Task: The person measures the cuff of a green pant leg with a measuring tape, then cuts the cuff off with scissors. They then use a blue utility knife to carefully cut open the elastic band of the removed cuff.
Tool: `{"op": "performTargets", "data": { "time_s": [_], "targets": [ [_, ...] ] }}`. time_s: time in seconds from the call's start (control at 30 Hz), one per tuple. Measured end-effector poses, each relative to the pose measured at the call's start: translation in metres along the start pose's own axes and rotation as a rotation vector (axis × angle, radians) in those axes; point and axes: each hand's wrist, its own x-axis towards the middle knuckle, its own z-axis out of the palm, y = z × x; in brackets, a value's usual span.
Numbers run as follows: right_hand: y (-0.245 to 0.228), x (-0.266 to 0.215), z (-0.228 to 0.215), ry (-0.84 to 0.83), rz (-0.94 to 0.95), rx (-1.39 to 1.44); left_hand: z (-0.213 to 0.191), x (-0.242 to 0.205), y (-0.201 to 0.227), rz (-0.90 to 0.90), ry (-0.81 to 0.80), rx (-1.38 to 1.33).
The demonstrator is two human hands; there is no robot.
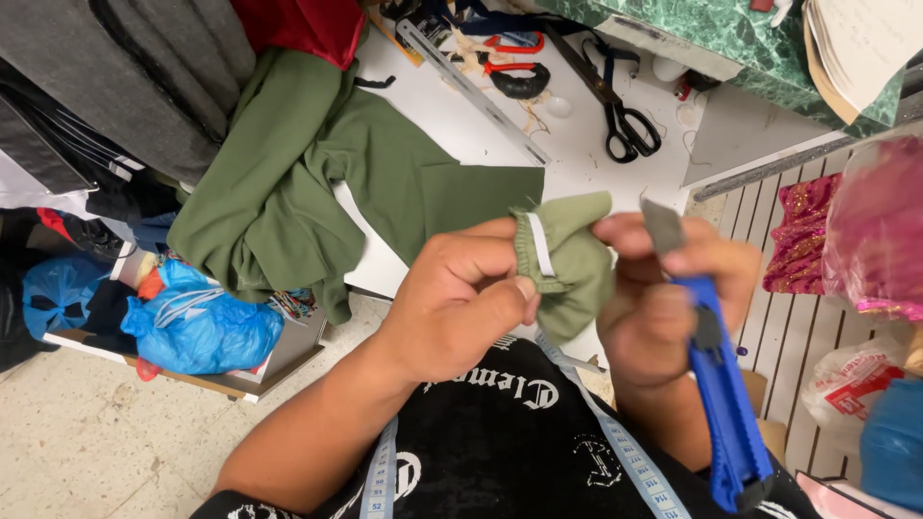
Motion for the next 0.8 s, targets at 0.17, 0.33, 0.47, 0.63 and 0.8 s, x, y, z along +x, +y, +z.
{"op": "performTargets", "data": {
  "time_s": [0.17,0.33,0.47,0.63,0.8],
  "targets": [
    [-0.005,0.001,0.006,-0.127,0.484,-0.124,0.003,0.003,-0.005,0.09,0.085,0.238],
    [0.008,0.001,0.005,-0.086,0.523,0.069,0.008,0.001,-0.019,0.113,0.21,0.375],
    [0.02,-0.008,0.004,-0.087,0.473,0.056,0.007,0.01,-0.007,0.033,0.142,0.261],
    [0.029,-0.009,-0.014,-0.112,0.355,-0.099,0.001,0.008,-0.016,0.024,0.119,0.202],
    [0.047,0.004,-0.019,-0.068,0.328,-0.168,0.003,0.012,-0.03,0.034,0.226,0.206]
  ]
}}
